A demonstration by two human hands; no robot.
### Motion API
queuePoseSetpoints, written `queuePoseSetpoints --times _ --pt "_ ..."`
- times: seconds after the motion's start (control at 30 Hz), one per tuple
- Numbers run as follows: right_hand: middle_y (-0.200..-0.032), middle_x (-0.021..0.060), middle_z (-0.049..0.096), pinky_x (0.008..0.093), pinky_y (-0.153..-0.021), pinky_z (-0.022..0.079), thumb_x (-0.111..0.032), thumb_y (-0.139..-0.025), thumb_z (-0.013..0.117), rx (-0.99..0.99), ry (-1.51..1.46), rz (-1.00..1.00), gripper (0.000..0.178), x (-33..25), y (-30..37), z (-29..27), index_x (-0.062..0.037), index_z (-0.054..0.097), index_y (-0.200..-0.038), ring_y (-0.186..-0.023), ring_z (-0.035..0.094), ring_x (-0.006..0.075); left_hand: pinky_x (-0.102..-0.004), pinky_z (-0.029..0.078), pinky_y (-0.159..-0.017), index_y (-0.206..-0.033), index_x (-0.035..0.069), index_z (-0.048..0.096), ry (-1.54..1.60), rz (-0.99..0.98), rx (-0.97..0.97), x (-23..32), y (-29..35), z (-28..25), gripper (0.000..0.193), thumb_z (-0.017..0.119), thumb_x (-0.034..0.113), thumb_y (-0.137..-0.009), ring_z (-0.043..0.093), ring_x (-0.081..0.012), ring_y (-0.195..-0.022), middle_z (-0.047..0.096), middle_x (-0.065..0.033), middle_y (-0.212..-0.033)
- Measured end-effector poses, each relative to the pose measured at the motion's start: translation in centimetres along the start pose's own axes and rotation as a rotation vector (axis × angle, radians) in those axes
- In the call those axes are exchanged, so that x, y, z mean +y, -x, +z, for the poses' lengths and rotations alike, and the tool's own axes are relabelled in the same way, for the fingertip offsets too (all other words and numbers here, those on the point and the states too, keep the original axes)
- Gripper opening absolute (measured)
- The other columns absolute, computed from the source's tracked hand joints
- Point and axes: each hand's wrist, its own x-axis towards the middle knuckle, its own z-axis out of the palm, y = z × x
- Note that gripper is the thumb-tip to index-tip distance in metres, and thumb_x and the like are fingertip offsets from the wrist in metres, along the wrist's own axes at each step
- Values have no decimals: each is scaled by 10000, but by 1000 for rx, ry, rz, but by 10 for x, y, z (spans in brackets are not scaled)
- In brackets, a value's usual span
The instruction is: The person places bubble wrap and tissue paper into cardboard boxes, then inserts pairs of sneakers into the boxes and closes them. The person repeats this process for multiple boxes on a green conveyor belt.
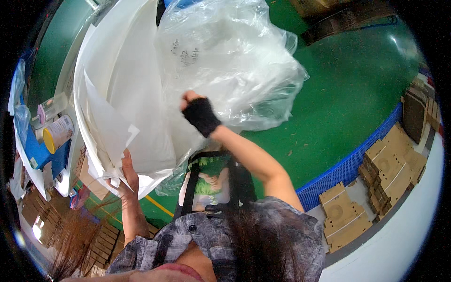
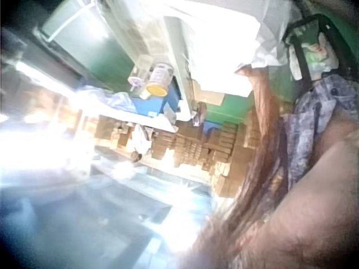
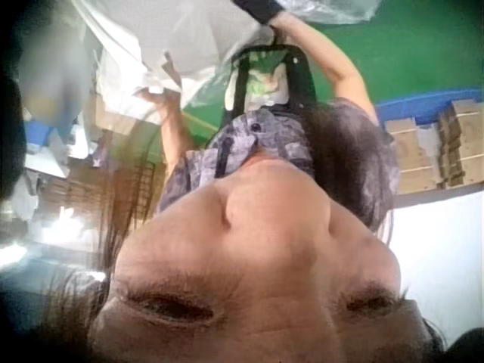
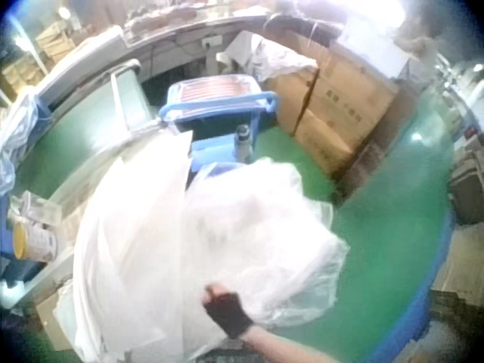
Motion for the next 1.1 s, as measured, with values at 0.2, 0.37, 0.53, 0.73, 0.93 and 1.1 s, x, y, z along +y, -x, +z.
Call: queuePoseSetpoints --times 0.2,0.37,0.53,0.73,0.93,1.1 --pt "-735 181 563 403 -687 432 -91 -726 470 -69 12 15 104 22 -94 83 -19 524 -778 -754 555 317 -321 412 -836 -1220 55 321 888 -494 221 14 2 -5 607 615 171 -701 463 -193 -1025 411 -72 -1175" --pt "-993 243 534 391 -817 404 -46 -738 416 -229 -418 260 394 -46 -65 0 -16 412 -1130 -956 496 366 -336 413 -827 -1182 24 394 982 -705 35 3 -1 21 612 673 159 -655 497 -240 -1006 473 -117 -1119" --pt "-937 148 544 352 -727 466 -36 -697 588 85 -14 105 374 -42 53 -64 -36 496 -1060 -880 552 265 -351 440 -703 -1075 -19 495 98 226 -96 3 -17 33 509 665 19 -597 545 -273 -880 530 -158 -1005" --pt "-864 162 549 396 -559 473 -105 -713 496 -402 512 25 551 60 106 14 -67 308 -1230 -685 583 333 -317 447 -790 -1158 6 427 239 440 -42 24 -36 30 550 633 237 -703 527 -176 -943 527 -75 -1023" --pt "-724 155 551 418 -599 441 -129 -680 506 -124 -169 38 114 44 48 83 -33 484 -736 -701 550 342 -334 457 -800 -1213 -6 311 347 -435 4 9 -15 7 837 471 641 -707 493 -184 -973 447 -88 -1107" --pt "-973 246 476 441 -589 453 -122 -702 543 -229 11 103 517 -37 61 28 -26 320 -1158 -662 553 369 -356 430 -852 -1237 37 294 99 -322 -76 -35 2 -15 845 449 674 -703 437 -194 -1054 408 -69 -1156"
